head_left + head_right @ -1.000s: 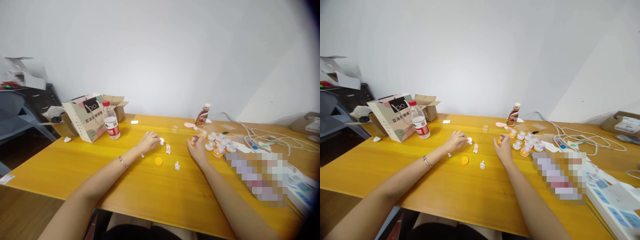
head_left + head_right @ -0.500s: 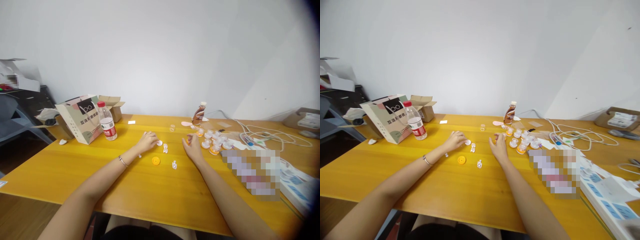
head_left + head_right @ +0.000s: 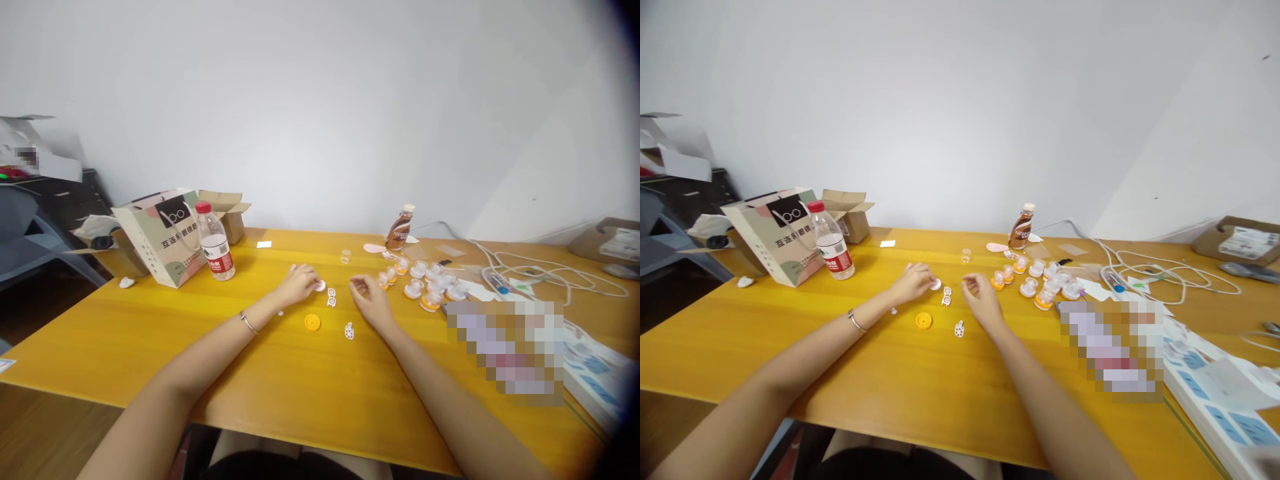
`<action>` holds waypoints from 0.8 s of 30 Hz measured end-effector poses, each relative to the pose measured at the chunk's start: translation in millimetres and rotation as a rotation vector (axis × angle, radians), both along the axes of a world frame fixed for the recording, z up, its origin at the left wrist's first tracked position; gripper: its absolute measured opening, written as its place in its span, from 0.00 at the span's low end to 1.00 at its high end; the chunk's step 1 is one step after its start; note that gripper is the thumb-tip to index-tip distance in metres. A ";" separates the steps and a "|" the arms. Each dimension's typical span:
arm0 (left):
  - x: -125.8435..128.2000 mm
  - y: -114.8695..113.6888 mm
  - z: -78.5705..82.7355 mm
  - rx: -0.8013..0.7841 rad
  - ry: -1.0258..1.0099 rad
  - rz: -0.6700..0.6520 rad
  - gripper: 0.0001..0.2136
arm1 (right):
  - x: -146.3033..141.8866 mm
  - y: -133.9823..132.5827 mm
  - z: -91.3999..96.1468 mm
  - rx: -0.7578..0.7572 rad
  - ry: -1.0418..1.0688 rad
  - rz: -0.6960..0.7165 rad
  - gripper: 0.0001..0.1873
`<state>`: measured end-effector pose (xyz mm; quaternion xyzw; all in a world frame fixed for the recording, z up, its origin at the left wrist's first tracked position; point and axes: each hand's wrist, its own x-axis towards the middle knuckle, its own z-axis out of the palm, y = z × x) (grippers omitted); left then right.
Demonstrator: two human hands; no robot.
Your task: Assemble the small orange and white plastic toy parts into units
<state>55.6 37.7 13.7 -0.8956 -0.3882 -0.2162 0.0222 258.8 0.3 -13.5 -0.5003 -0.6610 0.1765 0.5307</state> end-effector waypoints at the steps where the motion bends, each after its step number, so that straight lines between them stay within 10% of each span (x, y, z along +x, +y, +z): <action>1: 0.3 -3.2 4.5 0.013 -0.026 -0.014 0.08 | -6.2 -2.6 -0.1 -0.067 0.093 0.068 0.12; 5: 5.8 -18.8 20.2 0.030 -0.059 -0.115 0.08 | -29.0 -14.5 2.8 -0.294 0.459 0.334 0.20; 11: 10.4 -27.4 23.9 -0.028 -0.113 -0.174 0.08 | -36.7 -22.2 5.8 -0.365 0.593 0.349 0.16; 24: -27.1 17.9 -17.4 -0.544 -0.225 -0.042 0.11 | -29.9 -19.0 2.1 -0.437 0.556 0.279 0.16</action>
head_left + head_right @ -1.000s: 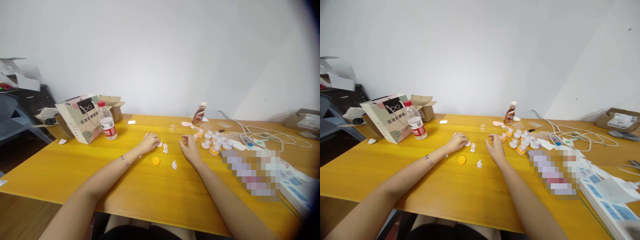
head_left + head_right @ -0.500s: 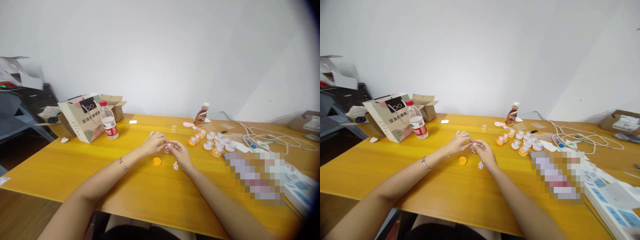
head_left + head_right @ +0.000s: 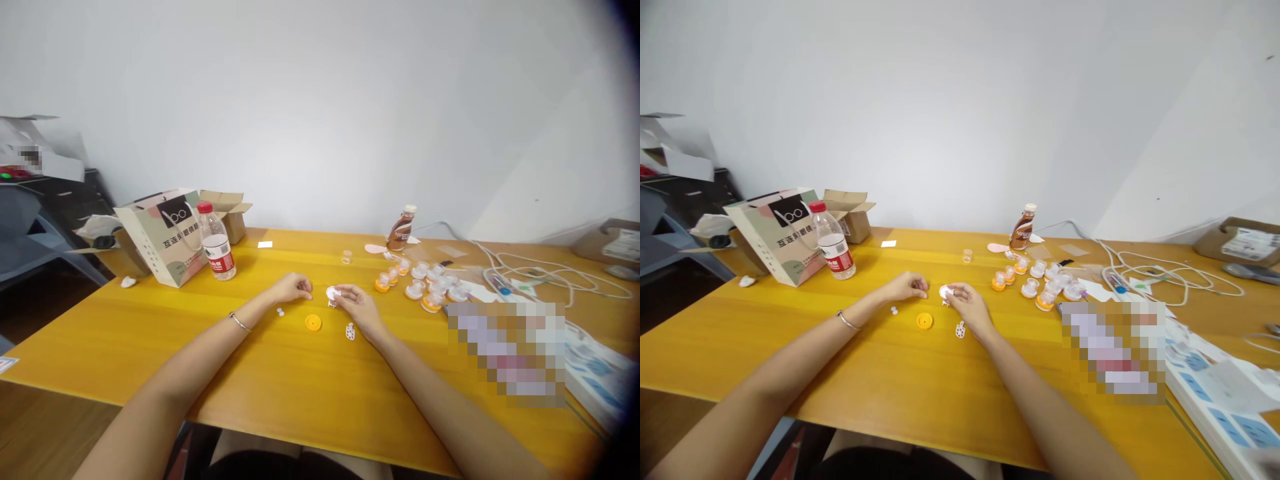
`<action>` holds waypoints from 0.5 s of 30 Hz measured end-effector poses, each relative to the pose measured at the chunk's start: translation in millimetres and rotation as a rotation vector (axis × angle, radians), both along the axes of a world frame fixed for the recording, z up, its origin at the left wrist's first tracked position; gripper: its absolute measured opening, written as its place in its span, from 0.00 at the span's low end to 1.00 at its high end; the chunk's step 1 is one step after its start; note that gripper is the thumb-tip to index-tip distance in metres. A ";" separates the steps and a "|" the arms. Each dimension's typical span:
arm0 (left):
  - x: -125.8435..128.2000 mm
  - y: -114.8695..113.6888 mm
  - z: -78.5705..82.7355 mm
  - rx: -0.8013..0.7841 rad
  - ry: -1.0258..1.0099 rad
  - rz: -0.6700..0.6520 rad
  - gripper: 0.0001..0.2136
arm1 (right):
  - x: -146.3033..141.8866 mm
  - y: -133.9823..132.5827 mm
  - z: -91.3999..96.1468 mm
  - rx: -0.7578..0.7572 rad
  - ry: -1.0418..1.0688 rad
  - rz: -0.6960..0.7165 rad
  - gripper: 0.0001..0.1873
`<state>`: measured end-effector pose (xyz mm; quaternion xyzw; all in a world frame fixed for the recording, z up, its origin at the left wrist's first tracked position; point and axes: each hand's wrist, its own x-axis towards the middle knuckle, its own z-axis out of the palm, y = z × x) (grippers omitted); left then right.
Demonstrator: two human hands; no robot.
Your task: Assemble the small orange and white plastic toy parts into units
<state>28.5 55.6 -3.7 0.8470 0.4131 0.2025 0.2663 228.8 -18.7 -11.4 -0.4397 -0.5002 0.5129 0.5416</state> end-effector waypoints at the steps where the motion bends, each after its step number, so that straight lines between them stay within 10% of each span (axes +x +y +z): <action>1: 1.5 0.7 -2.2 -0.002 -0.001 0.000 0.10 | 0.1 -0.3 0.4 0.001 -0.004 -0.002 0.16; 15: 3.5 -9.5 5.7 0.193 0.060 0.033 0.06 | 0.1 -0.9 -2.9 0.028 -0.066 0.028 0.15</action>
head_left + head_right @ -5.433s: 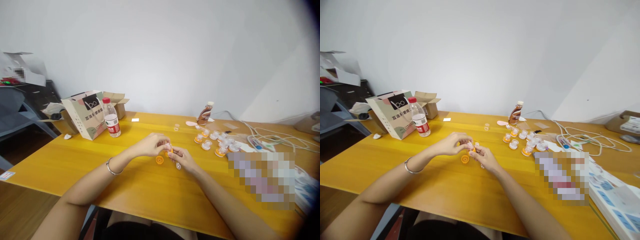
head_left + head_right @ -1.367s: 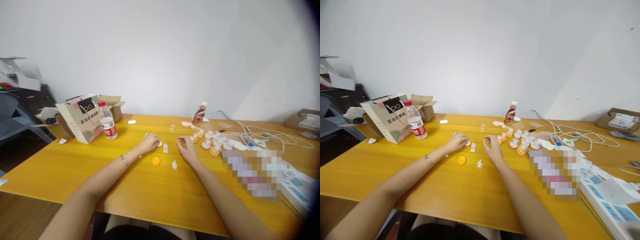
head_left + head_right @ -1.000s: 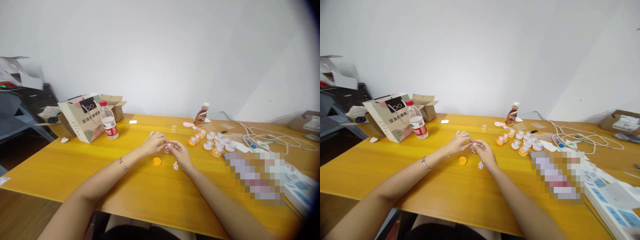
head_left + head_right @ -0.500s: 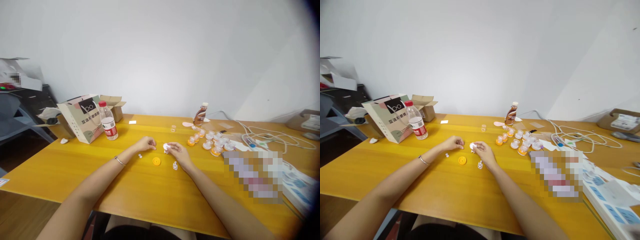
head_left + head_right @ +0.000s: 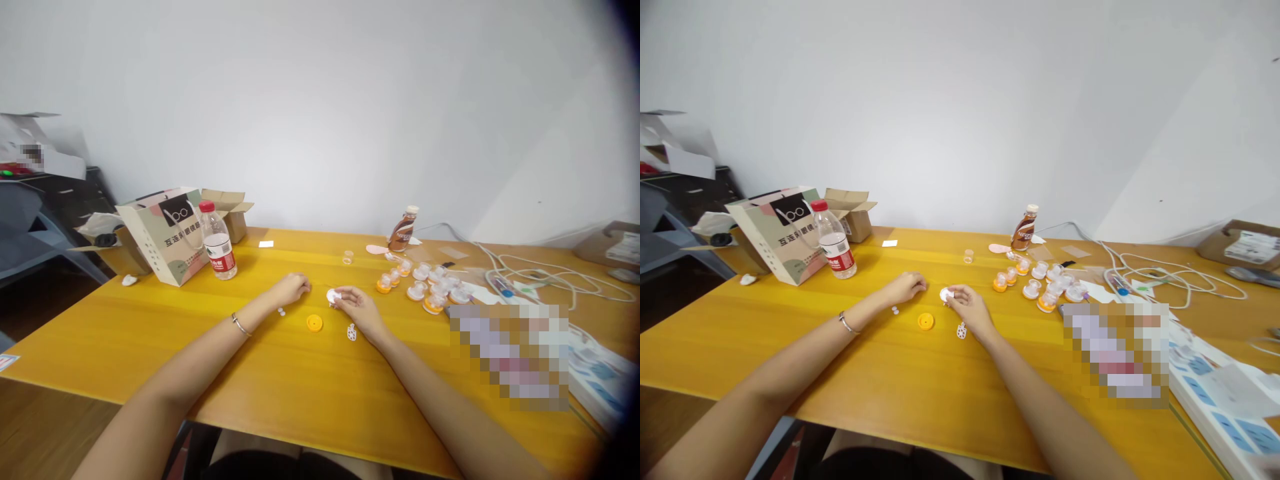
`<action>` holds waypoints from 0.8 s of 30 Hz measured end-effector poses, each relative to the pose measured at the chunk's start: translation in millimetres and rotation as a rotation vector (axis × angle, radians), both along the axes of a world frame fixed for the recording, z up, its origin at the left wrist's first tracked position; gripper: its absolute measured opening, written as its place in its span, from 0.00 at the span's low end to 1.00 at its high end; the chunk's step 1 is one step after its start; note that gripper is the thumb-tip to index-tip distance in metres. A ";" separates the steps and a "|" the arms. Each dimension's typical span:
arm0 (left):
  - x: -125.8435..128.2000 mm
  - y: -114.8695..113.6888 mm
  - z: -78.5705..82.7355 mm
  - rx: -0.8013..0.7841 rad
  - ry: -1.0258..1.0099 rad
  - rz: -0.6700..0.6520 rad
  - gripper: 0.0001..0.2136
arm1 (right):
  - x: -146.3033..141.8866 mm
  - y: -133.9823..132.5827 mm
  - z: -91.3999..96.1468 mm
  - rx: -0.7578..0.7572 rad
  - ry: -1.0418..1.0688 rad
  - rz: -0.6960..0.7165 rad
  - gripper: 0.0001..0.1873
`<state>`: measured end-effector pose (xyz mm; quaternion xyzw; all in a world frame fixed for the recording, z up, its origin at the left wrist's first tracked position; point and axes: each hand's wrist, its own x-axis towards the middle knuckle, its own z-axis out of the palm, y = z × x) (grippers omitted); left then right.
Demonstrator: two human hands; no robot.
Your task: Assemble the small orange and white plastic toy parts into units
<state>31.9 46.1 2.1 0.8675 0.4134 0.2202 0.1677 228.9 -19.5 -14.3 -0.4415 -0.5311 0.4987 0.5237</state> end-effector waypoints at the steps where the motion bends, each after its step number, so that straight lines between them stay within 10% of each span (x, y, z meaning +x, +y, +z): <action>1: 2.4 -2.2 0.2 0.004 -0.004 0.001 0.07 | -0.5 -0.6 0.2 0.001 -0.017 0.006 0.15; 24: 31.4 -34.7 8.8 -0.083 -0.339 -0.092 0.07 | -6.3 -7.6 7.9 0.041 -0.053 0.032 0.14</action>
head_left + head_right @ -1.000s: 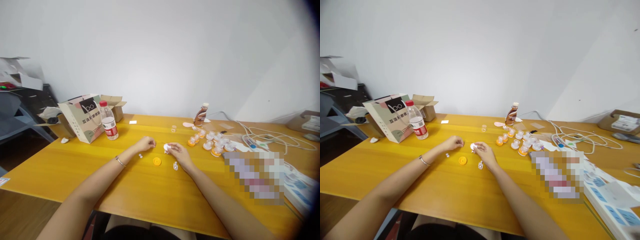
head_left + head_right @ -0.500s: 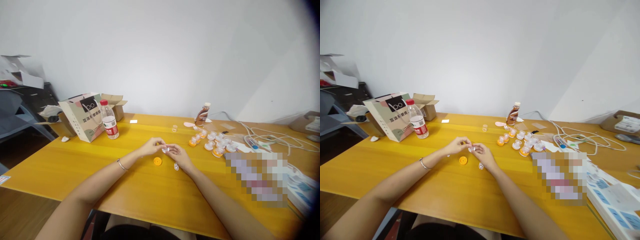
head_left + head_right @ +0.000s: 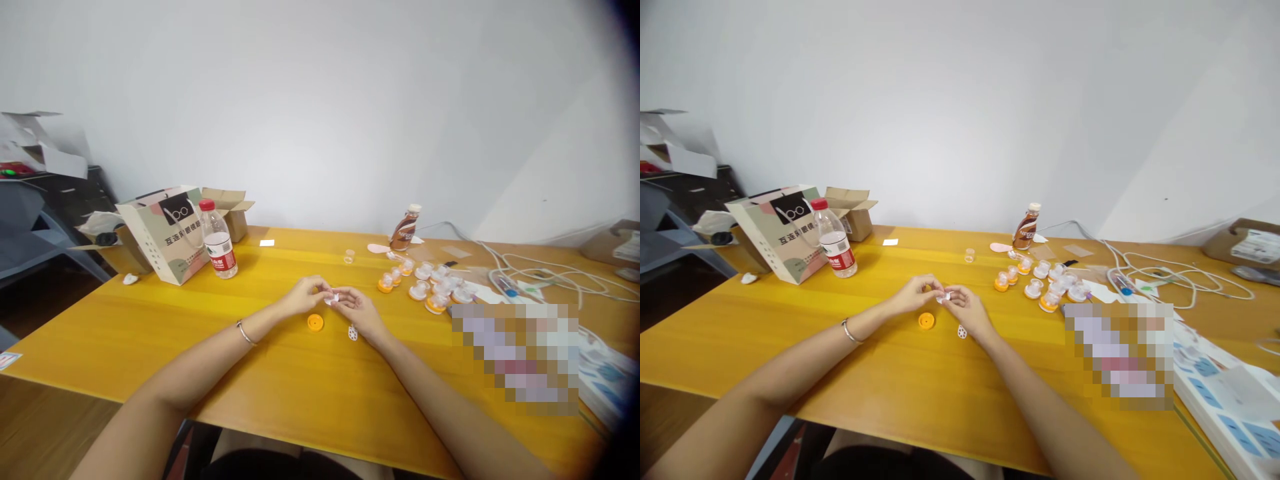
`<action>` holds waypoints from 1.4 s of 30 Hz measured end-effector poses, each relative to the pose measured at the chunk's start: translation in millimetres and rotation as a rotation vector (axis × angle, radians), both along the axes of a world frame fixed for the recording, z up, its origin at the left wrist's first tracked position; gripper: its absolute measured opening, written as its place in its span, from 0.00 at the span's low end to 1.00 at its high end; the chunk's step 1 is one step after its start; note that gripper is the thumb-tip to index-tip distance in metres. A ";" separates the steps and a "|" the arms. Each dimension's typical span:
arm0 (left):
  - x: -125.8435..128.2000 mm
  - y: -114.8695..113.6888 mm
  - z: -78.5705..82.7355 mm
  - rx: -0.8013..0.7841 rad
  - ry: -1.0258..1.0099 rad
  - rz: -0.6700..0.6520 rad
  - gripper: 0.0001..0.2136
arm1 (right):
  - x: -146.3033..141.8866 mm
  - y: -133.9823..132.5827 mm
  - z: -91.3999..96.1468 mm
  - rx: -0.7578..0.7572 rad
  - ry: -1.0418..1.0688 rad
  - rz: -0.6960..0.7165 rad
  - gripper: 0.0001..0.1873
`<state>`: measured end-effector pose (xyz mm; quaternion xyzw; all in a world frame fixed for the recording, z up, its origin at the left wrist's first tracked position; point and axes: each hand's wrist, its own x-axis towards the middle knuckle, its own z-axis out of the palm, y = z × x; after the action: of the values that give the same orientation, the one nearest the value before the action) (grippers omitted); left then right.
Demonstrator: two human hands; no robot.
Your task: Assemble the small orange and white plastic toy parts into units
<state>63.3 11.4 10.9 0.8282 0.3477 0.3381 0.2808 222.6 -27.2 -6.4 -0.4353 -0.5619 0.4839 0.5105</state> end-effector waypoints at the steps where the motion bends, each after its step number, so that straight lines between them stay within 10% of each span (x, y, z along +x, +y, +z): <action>1: 0.1 -0.7 -0.2 0.015 -0.008 0.015 0.08 | 0.2 -0.1 0.5 -0.003 0.003 0.003 0.15; 17: -8.7 -3.5 4.8 0.603 0.427 -0.051 0.12 | 2.7 1.2 -2.9 -0.053 0.078 0.026 0.17; 42: -5.5 -9.0 18.5 0.545 0.528 -0.020 0.10 | -4.5 -0.2 -4.2 0.090 0.016 -0.029 0.13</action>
<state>57.8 2.3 29.3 0.9346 0.2971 0.1903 -0.0458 218.1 -27.4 -10.6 -0.4161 -0.5726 0.4542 0.5409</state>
